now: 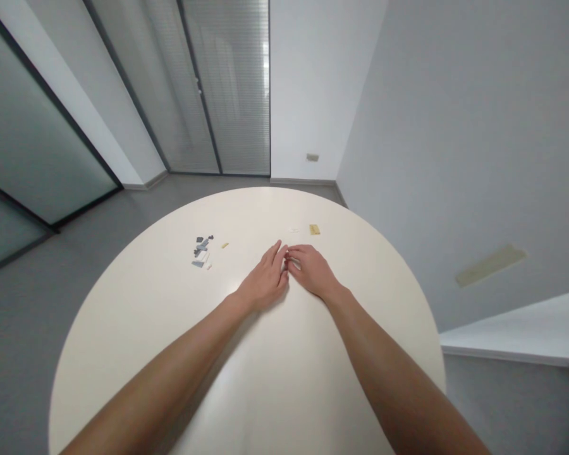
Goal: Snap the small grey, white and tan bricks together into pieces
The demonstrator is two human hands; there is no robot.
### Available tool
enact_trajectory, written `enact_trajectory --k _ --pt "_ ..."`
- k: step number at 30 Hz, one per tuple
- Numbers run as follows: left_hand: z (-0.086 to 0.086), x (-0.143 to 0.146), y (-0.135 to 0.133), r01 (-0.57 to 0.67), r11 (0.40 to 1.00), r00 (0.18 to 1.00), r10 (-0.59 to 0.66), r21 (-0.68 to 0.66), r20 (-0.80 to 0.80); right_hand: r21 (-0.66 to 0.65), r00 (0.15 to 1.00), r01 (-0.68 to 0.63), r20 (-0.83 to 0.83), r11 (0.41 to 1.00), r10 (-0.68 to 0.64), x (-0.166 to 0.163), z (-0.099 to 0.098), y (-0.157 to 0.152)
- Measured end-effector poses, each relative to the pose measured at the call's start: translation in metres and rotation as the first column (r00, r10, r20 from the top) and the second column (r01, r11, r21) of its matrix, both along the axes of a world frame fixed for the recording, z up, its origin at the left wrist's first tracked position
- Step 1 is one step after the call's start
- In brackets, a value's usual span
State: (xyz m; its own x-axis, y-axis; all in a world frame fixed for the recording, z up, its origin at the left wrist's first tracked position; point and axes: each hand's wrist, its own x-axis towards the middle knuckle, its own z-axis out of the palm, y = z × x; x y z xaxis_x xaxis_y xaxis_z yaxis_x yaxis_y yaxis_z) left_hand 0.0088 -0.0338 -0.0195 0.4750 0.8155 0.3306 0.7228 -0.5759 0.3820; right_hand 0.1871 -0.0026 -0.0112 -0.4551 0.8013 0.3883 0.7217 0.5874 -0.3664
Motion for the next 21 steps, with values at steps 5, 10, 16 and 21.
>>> enact_trajectory --k 5,10,16,21 --pt "0.000 -0.009 0.003 0.112 0.989 0.978 -0.093 -0.095 0.188 -0.028 0.999 0.002 -0.032 1.000 -0.003 -0.001 0.002 0.003" --pt "-0.003 -0.009 0.003 0.015 1.000 0.970 -0.012 -0.009 0.244 -0.067 0.999 0.018 -0.047 0.998 -0.021 -0.003 0.005 0.000" --pt "0.004 -0.012 0.008 -0.209 0.974 0.945 0.225 -0.090 0.237 -0.072 0.988 0.088 -0.124 0.993 -0.097 -0.003 0.009 -0.001" --pt "0.010 -0.021 0.016 -0.179 0.951 0.918 0.254 -0.253 0.306 -0.076 0.984 0.050 -0.165 0.996 -0.062 -0.005 0.010 -0.001"
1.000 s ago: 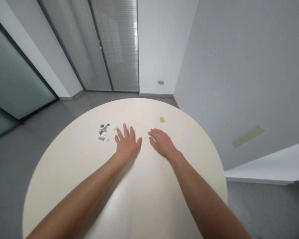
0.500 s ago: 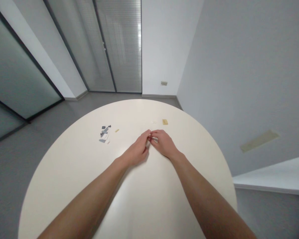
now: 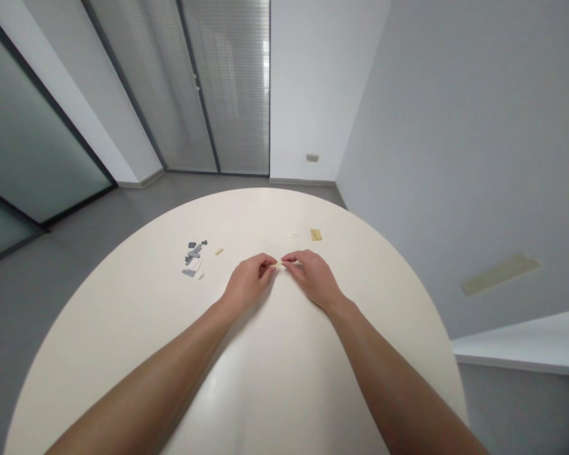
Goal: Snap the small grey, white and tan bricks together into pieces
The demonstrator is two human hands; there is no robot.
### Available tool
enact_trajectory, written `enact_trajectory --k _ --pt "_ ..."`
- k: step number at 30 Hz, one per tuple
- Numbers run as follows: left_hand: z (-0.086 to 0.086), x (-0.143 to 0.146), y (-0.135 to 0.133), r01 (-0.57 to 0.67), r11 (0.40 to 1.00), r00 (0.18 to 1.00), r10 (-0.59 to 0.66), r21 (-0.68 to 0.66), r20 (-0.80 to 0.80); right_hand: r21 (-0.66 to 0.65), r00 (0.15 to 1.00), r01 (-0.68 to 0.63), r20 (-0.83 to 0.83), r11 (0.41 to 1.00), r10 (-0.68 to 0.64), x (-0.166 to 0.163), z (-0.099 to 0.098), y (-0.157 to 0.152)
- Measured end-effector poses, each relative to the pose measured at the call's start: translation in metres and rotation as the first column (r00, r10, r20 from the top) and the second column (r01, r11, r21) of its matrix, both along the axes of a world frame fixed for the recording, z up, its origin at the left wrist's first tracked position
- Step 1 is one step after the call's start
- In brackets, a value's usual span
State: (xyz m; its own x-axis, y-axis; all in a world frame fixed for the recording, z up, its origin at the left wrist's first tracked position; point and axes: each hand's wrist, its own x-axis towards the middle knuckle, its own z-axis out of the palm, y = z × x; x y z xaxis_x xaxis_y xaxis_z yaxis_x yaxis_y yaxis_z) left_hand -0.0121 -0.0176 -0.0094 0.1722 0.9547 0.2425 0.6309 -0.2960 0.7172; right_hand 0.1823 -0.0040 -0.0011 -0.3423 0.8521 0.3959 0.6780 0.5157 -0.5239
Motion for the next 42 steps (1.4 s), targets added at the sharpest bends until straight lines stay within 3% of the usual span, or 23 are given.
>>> enact_trajectory --k 8,28,42 --pt "-0.005 -0.001 0.008 -0.019 0.999 0.971 0.026 -0.033 0.239 -0.003 0.995 0.006 -0.096 1.000 -0.006 -0.002 -0.001 -0.001" --pt "-0.009 0.000 0.006 -0.031 0.996 0.994 0.021 0.087 0.108 -0.002 0.992 -0.022 -0.123 1.000 0.021 -0.003 -0.005 0.000" --pt "-0.008 0.001 0.007 -0.071 0.984 0.993 0.054 0.164 0.108 -0.032 0.990 -0.012 -0.139 0.999 0.008 -0.004 -0.006 0.004"
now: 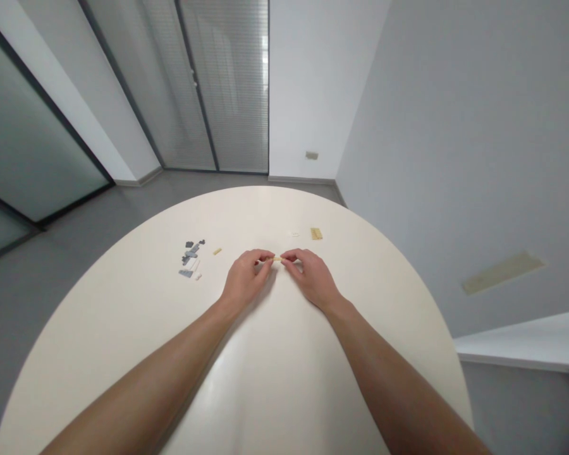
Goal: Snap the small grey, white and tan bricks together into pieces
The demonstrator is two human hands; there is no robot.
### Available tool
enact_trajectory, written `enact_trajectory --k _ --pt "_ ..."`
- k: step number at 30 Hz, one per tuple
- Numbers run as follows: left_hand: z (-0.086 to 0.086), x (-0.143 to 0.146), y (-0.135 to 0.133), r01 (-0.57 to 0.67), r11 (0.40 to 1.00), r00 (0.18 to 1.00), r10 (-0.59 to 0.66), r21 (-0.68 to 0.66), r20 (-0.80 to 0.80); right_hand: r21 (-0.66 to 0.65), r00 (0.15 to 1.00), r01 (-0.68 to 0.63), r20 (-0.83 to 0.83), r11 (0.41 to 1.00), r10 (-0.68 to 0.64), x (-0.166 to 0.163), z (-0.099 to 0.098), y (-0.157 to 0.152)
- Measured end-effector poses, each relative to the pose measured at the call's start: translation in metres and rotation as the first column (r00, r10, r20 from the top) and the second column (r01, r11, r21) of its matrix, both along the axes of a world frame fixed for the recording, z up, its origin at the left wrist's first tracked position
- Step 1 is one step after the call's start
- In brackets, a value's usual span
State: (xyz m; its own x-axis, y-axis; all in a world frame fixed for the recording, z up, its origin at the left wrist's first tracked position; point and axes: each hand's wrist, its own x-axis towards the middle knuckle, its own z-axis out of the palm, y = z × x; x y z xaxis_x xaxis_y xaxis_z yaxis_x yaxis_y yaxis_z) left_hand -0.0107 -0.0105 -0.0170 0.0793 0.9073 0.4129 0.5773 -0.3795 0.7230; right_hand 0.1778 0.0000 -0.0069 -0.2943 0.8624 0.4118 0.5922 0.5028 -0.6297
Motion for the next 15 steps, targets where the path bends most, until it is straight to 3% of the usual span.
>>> enact_trajectory --k 15 --pt "0.0058 0.0014 -0.0018 -0.002 1.000 1.000 0.002 -0.023 -0.018 -0.020 0.999 -0.032 0.023 0.999 0.033 -0.0008 0.0010 -0.0004"
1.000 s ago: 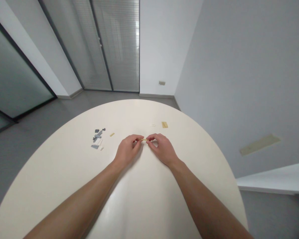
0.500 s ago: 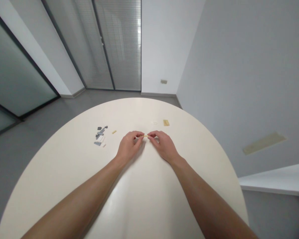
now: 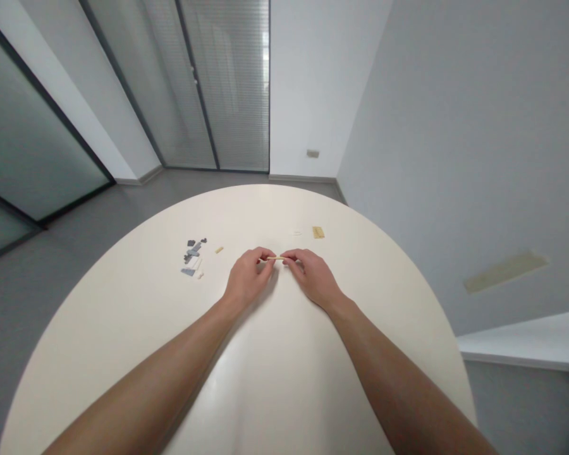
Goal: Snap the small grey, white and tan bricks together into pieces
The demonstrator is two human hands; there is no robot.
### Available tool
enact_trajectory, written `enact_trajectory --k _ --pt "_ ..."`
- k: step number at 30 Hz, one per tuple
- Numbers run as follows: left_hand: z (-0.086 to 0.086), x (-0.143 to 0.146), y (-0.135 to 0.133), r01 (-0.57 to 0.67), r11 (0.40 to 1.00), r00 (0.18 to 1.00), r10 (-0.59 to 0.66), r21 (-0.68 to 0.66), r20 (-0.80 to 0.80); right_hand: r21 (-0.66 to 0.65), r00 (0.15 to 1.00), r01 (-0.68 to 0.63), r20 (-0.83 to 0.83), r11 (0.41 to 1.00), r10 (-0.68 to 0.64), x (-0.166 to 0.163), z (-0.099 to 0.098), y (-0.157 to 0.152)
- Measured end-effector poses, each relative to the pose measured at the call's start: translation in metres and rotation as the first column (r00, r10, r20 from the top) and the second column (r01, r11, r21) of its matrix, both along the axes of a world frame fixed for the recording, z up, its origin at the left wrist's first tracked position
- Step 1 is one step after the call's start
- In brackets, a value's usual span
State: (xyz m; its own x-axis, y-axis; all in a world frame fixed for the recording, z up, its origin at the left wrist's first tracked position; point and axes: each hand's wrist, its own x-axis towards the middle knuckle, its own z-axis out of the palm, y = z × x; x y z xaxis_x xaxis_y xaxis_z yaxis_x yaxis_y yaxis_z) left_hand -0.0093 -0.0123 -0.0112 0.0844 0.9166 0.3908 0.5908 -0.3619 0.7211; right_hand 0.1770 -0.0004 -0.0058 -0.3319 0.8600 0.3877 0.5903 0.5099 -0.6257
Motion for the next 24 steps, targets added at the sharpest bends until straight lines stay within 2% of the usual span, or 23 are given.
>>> enact_trajectory --k 8,13,24 --pt "-0.0003 0.0011 0.0000 -0.008 1.000 1.000 0.008 -0.008 -0.007 0.009 0.999 -0.003 -0.032 1.000 0.003 0.0008 0.0003 -0.0021" --pt "-0.0018 -0.0001 0.0008 0.033 0.999 0.999 -0.034 -0.021 -0.032 0.012 0.999 0.001 -0.041 1.000 0.000 0.0009 0.0002 -0.0013" --pt "-0.0019 0.0002 0.0008 0.036 0.999 0.998 -0.037 -0.024 -0.043 -0.007 0.999 0.034 -0.009 0.999 -0.034 -0.0010 0.0019 -0.0028"
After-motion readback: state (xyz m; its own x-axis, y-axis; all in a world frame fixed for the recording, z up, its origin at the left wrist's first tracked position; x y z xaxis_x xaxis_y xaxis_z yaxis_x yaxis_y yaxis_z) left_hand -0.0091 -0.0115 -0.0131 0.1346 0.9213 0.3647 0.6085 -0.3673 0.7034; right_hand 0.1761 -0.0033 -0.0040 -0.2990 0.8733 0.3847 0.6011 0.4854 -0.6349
